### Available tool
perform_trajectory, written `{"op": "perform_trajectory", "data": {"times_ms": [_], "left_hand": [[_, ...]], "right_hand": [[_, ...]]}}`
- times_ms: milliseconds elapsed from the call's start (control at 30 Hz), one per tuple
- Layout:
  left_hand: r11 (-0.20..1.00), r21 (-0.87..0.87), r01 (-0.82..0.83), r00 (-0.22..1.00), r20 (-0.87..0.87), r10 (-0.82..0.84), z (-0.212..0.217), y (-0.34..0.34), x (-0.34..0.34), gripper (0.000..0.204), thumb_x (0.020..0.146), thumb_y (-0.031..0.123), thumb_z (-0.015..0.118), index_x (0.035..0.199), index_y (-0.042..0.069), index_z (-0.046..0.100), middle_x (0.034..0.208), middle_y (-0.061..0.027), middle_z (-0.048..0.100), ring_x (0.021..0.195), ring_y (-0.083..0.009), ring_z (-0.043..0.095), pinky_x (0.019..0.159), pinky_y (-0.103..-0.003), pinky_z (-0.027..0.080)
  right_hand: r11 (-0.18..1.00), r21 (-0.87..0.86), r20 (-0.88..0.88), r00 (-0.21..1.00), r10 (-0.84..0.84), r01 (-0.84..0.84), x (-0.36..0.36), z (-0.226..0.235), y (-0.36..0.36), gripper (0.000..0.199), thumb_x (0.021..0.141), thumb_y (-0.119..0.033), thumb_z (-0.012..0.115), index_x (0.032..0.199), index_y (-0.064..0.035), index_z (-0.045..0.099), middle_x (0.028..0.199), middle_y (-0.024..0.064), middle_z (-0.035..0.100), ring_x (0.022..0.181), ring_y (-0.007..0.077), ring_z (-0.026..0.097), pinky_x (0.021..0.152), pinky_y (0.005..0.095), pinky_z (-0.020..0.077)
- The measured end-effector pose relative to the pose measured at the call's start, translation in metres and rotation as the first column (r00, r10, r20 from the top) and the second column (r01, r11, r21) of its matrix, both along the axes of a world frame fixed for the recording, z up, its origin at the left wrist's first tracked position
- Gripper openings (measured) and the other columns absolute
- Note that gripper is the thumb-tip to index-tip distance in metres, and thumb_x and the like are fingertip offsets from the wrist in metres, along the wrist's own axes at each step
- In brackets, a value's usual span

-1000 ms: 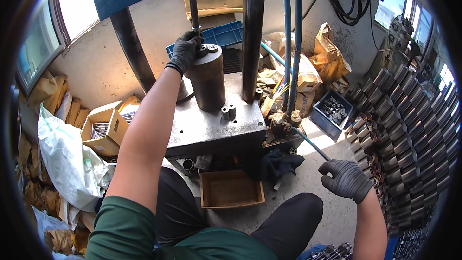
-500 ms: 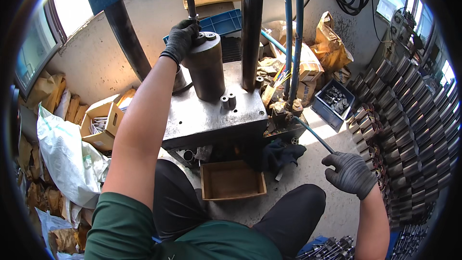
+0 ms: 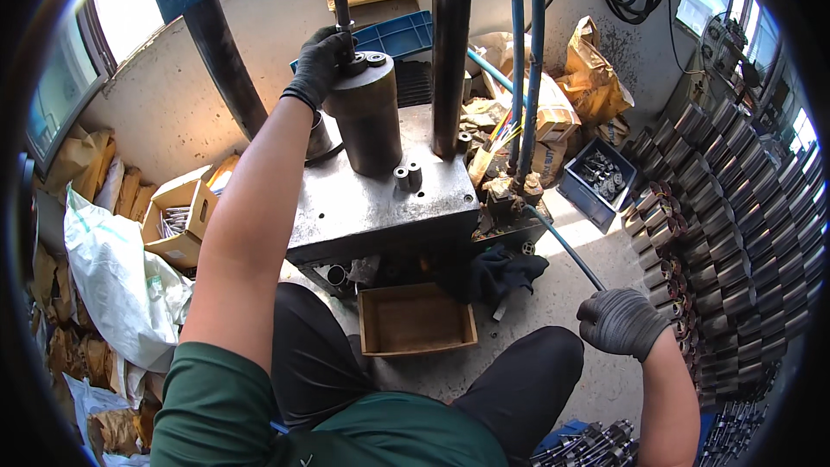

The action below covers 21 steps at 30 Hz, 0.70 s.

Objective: Using an industrial press machine to assemble or secure metal components.

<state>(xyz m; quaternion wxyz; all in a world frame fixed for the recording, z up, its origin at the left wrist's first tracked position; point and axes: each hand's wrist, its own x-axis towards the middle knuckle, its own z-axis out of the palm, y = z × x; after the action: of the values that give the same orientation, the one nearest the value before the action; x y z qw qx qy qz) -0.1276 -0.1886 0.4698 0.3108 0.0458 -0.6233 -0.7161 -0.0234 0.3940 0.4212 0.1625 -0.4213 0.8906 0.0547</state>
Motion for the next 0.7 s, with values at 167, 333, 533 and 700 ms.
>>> {"op": "perform_trajectory", "data": {"times_ms": [167,333,533,700], "left_hand": [[1.0,0.027,0.01,0.986,-0.166,-0.006,-0.006,-0.011,-0.005,0.026,0.1,0.024,0.062,0.118,0.006,0.067,0.097,-0.003,0.068,0.084,-0.0127,0.063,0.077,-0.028,0.052],[0.99,-0.093,-0.107,0.991,-0.088,0.099,-0.005,-0.023,0.002,0.025,0.101,0.027,0.062,0.116,0.007,0.069,0.093,-0.001,0.067,0.082,-0.0114,0.061,0.075,-0.028,0.052],[0.991,-0.1,-0.09,0.996,-0.03,0.087,-0.001,-0.005,-0.003,0.024,0.099,0.027,0.066,0.11,0.006,0.07,0.09,-0.0019,0.067,0.081,-0.0115,0.061,0.074,-0.028,0.052],[0.996,-0.062,-0.07,0.997,-0.034,0.068,-0.001,-0.013,-0.001,0.026,0.098,0.026,0.068,0.11,0.003,0.07,0.092,-0.0042,0.069,0.084,-0.0125,0.062,0.075,-0.028,0.053]], "right_hand": [[0.969,-0.209,0.022,0.991,-0.129,0.131,-0.001,0.016,-0.008,0.028,0.082,-0.025,0.062,0.1,-0.0061,0.073,0.092,0.0162,0.073,0.09,0.0351,0.07,0.082,0.0446,0.056],[0.955,-0.293,-0.063,0.996,-0.067,0.045,-0.005,0.004,-0.012,0.026,0.083,-0.023,0.064,0.1,-0.0062,0.073,0.091,0.0154,0.073,0.085,0.0345,0.07,0.079,0.0447,0.0565],[1.0,0.016,0.023,0.999,-0.027,0.026,-0.005,0.006,-0.003,0.026,0.083,-0.026,0.06,0.094,-0.0074,0.074,0.087,0.0162,0.073,0.084,0.0363,0.07,0.081,0.0461,0.0556],[0.93,-0.343,-0.015,0.989,-0.146,0.132,-0.003,0.013,-0.011,0.029,0.084,-0.027,0.06,0.099,-0.0067,0.074,0.092,0.0179,0.073,0.09,0.0367,0.07,0.085,0.0444,0.0553]]}}
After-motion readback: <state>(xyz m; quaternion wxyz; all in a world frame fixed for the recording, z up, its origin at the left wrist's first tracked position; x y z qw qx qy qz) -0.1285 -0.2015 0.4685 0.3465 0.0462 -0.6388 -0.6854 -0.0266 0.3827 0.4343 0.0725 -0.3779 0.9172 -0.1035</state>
